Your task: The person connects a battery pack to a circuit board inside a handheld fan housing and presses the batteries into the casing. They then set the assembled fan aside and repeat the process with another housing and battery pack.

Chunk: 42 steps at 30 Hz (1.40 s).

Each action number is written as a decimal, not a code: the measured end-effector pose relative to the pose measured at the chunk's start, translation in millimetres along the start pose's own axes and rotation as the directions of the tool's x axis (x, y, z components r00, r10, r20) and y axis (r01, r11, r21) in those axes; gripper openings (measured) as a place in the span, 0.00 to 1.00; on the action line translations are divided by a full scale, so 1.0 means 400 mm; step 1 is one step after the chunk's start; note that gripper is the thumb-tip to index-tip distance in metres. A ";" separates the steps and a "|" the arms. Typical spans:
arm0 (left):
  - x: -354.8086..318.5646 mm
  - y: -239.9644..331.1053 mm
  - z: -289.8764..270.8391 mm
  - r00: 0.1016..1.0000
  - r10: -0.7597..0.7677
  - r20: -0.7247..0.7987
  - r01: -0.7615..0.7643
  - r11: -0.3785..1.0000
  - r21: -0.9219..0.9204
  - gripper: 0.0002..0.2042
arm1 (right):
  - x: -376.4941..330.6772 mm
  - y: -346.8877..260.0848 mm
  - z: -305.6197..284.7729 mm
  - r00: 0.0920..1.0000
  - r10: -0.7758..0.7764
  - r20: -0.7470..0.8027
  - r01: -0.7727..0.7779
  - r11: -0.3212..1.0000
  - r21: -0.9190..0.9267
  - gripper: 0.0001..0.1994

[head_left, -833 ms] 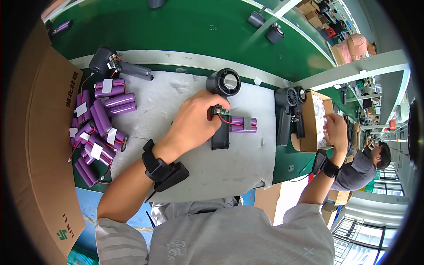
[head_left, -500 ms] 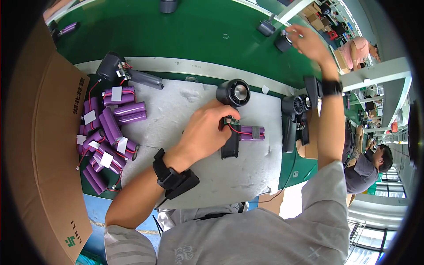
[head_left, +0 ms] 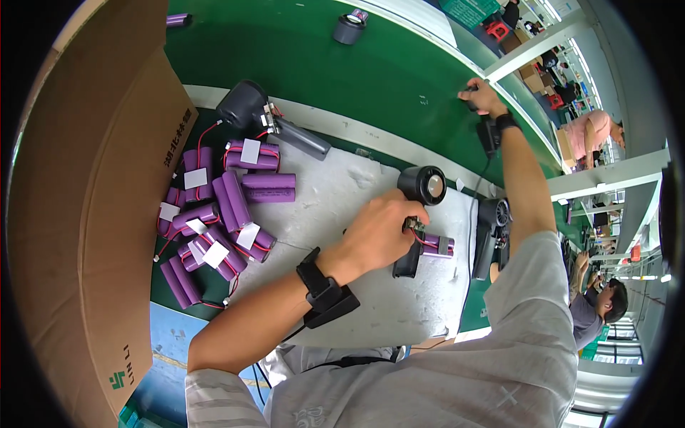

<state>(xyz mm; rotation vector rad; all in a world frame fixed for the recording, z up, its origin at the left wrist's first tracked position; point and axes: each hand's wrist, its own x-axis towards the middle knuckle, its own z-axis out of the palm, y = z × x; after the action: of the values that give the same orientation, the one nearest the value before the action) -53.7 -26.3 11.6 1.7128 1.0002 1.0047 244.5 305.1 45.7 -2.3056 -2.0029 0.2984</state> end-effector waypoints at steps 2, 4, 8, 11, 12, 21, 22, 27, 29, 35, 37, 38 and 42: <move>0.017 0.000 0.002 1.000 0.004 0.006 -0.004 1.000 -0.009 0.15 | -0.100 -0.055 -0.102 0.966 -0.114 0.232 0.074 0.982 0.174 0.28; 0.032 -0.001 0.003 1.000 -0.002 0.013 0.002 1.000 -0.010 0.15 | -0.294 -0.124 -0.175 0.970 -0.199 0.142 0.165 0.961 0.221 0.24; 0.045 0.004 0.032 0.999 -0.028 0.029 0.029 0.999 -0.013 0.15 | -0.565 -0.066 -0.247 0.834 -0.474 0.284 0.422 0.878 0.227 0.21; 0.053 0.018 0.058 0.998 -0.047 0.044 0.047 0.999 -0.013 0.15 | -0.734 -0.003 -0.236 0.822 -0.413 0.392 0.378 0.911 0.165 0.22; 0.056 0.023 0.069 0.998 -0.049 0.047 0.050 0.999 -0.014 0.15 | -0.766 0.043 -0.206 0.807 -0.472 0.355 0.454 0.880 0.137 0.23; 0.069 0.048 0.101 0.985 -0.143 0.097 0.145 0.989 -0.008 0.14 | -0.907 0.127 -0.138 0.928 -0.159 0.338 0.234 0.953 -0.191 0.26; 0.067 0.051 0.102 0.984 -0.148 0.096 0.149 0.989 -0.007 0.14 | -0.920 0.129 -0.133 0.926 -0.161 0.340 0.233 0.955 -0.184 0.26; 0.060 0.057 0.107 0.983 -0.156 0.093 0.155 0.988 0.013 0.13 | -0.971 0.074 -0.064 0.807 -0.570 -0.157 0.549 0.821 -0.157 0.32; 0.057 0.057 0.100 0.982 -0.167 0.084 0.166 0.986 0.020 0.13 | -0.964 0.024 -0.012 0.740 -0.645 -0.191 0.660 0.750 0.027 0.34; 0.046 0.038 0.093 0.995 -0.101 0.019 0.101 0.995 0.017 0.13 | -0.897 0.005 0.078 0.792 -0.610 -0.014 0.552 0.707 0.442 0.34; 0.043 0.032 0.082 0.993 -0.110 0.038 0.109 0.994 0.028 0.13 | -0.905 -0.007 0.054 0.802 -0.591 0.089 0.461 0.706 0.538 0.34; 0.041 0.027 0.076 0.992 -0.117 0.044 0.115 0.993 0.034 0.13 | -0.910 -0.015 0.035 0.800 -0.568 0.191 0.354 0.705 0.615 0.33; 0.050 0.037 0.062 0.986 -0.158 0.056 0.153 0.985 0.074 0.14 | -0.913 -0.001 0.011 0.781 -0.547 0.302 0.152 0.635 0.758 0.33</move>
<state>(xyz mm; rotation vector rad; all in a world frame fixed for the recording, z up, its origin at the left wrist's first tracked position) -21.4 -19.4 22.7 1.6830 1.1213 0.8199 195.8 -55.3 77.5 -1.3650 -1.9659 1.4810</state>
